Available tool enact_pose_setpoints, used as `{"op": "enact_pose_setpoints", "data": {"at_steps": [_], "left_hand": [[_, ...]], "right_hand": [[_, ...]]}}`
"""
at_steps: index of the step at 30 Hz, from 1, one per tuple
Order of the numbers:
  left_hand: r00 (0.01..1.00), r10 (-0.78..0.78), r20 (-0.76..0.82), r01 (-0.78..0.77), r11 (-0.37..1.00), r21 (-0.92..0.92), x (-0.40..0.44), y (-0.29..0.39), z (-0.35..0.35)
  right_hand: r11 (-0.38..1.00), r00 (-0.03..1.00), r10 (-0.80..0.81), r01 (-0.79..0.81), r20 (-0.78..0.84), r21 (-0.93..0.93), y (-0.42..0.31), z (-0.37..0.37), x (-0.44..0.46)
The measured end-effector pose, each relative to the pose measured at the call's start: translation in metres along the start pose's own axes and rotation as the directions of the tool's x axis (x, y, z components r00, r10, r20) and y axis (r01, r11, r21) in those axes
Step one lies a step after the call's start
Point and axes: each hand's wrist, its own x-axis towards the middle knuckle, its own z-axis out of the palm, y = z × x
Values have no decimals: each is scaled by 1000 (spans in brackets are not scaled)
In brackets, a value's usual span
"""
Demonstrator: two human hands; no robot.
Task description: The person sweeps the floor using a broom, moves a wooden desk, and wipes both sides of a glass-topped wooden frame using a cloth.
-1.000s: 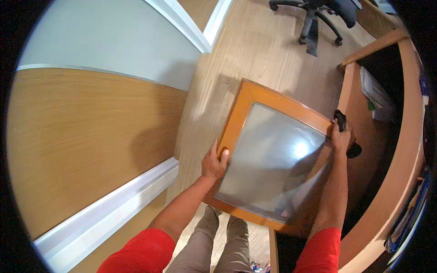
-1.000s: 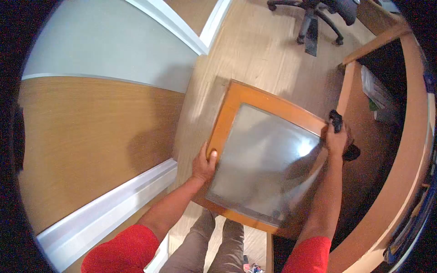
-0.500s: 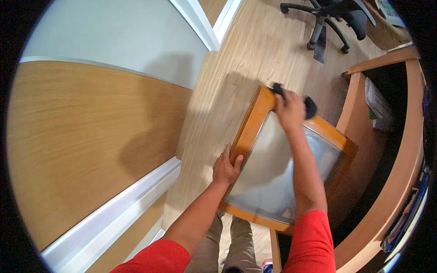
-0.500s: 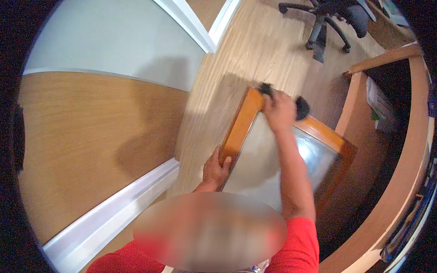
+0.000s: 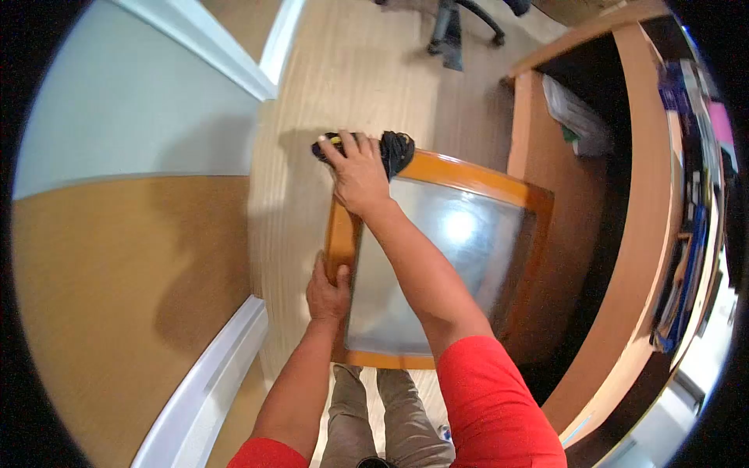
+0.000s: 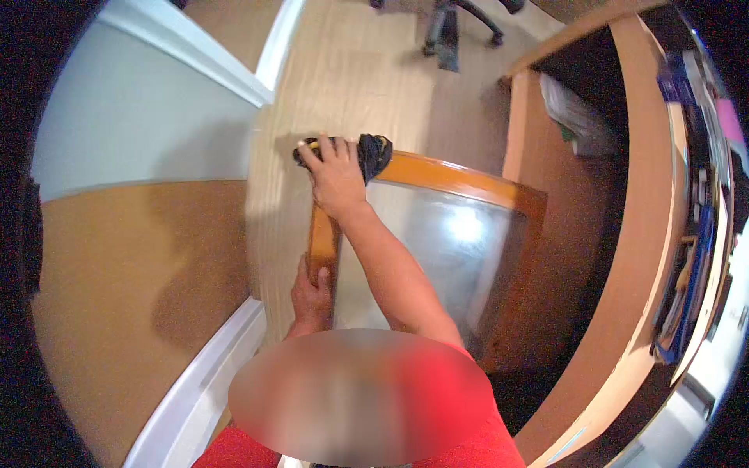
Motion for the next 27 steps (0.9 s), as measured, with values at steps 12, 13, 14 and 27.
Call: {"op": "enact_pose_setpoints", "data": {"at_steps": [12, 13, 14, 27], "left_hand": [[992, 51, -113, -50, 999, 7, -8, -1, 4], [986, 80, -147, -74, 996, 51, -6, -8, 8], [978, 116, -171, -101, 991, 93, -4, -14, 10], [950, 202, -240, -174, 976, 133, -7, 5, 9]], "right_hand": [[644, 635, 685, -757, -358, -111, 278, -154, -204], [627, 582, 753, -777, -307, 64, 297, -153, -216], [692, 635, 705, -713, -317, 110, 291, -159, -210], [140, 180, 940, -978, -289, -154, 61, -104, -506]]}}
